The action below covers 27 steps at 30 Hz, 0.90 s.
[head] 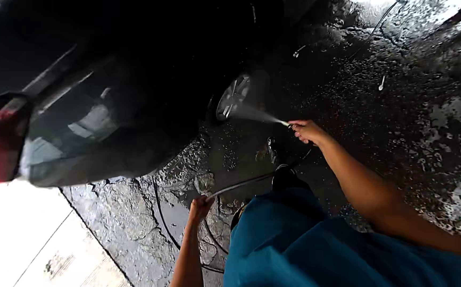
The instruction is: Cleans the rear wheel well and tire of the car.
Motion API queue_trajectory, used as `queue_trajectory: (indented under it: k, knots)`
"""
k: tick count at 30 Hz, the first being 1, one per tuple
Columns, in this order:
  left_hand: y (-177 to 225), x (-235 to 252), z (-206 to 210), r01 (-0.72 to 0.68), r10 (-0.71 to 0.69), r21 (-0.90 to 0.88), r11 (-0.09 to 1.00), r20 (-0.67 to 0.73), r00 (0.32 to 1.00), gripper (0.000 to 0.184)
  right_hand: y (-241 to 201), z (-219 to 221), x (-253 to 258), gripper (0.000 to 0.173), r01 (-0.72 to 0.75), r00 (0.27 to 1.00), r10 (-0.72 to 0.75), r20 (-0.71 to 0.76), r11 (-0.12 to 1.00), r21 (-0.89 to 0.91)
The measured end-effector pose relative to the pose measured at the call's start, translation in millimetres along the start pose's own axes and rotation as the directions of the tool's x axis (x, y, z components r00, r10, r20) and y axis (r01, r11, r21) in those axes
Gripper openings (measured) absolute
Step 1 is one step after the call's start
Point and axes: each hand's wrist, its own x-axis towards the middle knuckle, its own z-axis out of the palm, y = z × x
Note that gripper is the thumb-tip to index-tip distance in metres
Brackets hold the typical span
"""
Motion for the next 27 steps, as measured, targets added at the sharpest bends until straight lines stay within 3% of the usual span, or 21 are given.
queue_trajectory:
  k: [2, 4, 6, 7, 9, 10, 11, 13, 14, 15, 17, 19, 23, 25, 27]
  knots:
    - [30, 33, 13, 0.032, -0.037, 0.078, 0.996, 0.056, 0.998, 0.036, 4, -11, 57, 0.039, -0.003, 1.0, 0.004, -0.021, 0.998, 0.055]
    - [63, 75, 31, 0.129, -0.137, 0.083, 0.988, 0.096, 0.986, 0.035, 7, -38, 129, 0.04, 0.041, 0.988, -0.012, -0.155, 0.981, 0.187]
    - [89, 120, 50, 0.184, -0.194, 0.075, 0.98, 0.168, 0.966, 0.035, -5, -63, 169, 0.041, 0.105, 0.98, -0.067, -0.188, 0.973, 0.205]
    - [103, 147, 58, 0.182, -0.2, 0.092, 0.979, 0.267, 0.943, 0.039, -19, -73, 180, 0.041, 0.173, 0.978, -0.152, -0.141, 0.973, 0.155]
    - [141, 195, 67, 0.113, -0.165, 0.128, 0.985, 0.542, 0.824, 0.052, -46, -84, 190, 0.04, 0.357, 0.933, -0.356, 0.057, 0.934, -0.006]
    - [165, 221, 63, 0.045, -0.114, 0.131, 0.99, 0.585, 0.803, 0.054, -56, -88, 196, 0.039, 0.442, 0.893, -0.431, 0.127, 0.894, -0.076]
    - [190, 248, 53, -0.01, -0.051, 0.115, 0.993, 0.517, 0.855, 0.055, -62, -94, 203, 0.038, 0.493, 0.869, -0.476, 0.135, 0.859, -0.14]
    - [245, 304, 17, -0.035, 0.027, 0.057, 0.998, 0.15, 0.988, 0.072, -54, -118, 222, 0.039, 0.442, 0.894, -0.448, 0.03, 0.868, -0.227]
    - [269, 336, -2, -0.04, 0.044, 0.049, 0.998, -0.068, 0.997, 0.077, -43, -134, 232, 0.04, 0.353, 0.928, -0.371, -0.034, 0.904, -0.243]
    - [288, 367, -21, -0.033, 0.047, 0.056, 0.998, -0.267, 0.963, 0.076, -30, -146, 242, 0.04, 0.254, 0.958, -0.279, -0.072, 0.935, -0.247]
    - [323, 415, -53, 0.032, 0.004, 0.062, 0.998, -0.512, 0.859, 0.073, 0, -152, 251, 0.039, 0.115, 0.992, -0.125, -0.017, 0.953, -0.279]
    - [355, 451, -74, 0.123, -0.056, 0.072, 0.99, -0.599, 0.798, 0.074, 24, -145, 253, 0.038, 0.1, 0.994, -0.08, 0.074, 0.944, -0.313]
    - [386, 487, -92, 0.21, -0.046, 0.336, 0.918, -0.435, 0.899, 0.057, 8, -142, 257, 0.042, 0.161, 0.987, -0.159, 0.029, 0.982, -0.102]
    - [381, 497, -92, 0.188, -0.025, 0.293, 0.937, -0.481, 0.876, 0.062, -28, -121, 250, 0.044, 0.315, 0.933, -0.3, 0.197, 0.948, -0.048]
    - [360, 499, -88, 0.198, -0.035, 0.216, 0.956, -0.587, 0.809, 0.064, -59, -90, 240, 0.041, 0.471, 0.836, -0.414, 0.362, 0.878, -0.083]
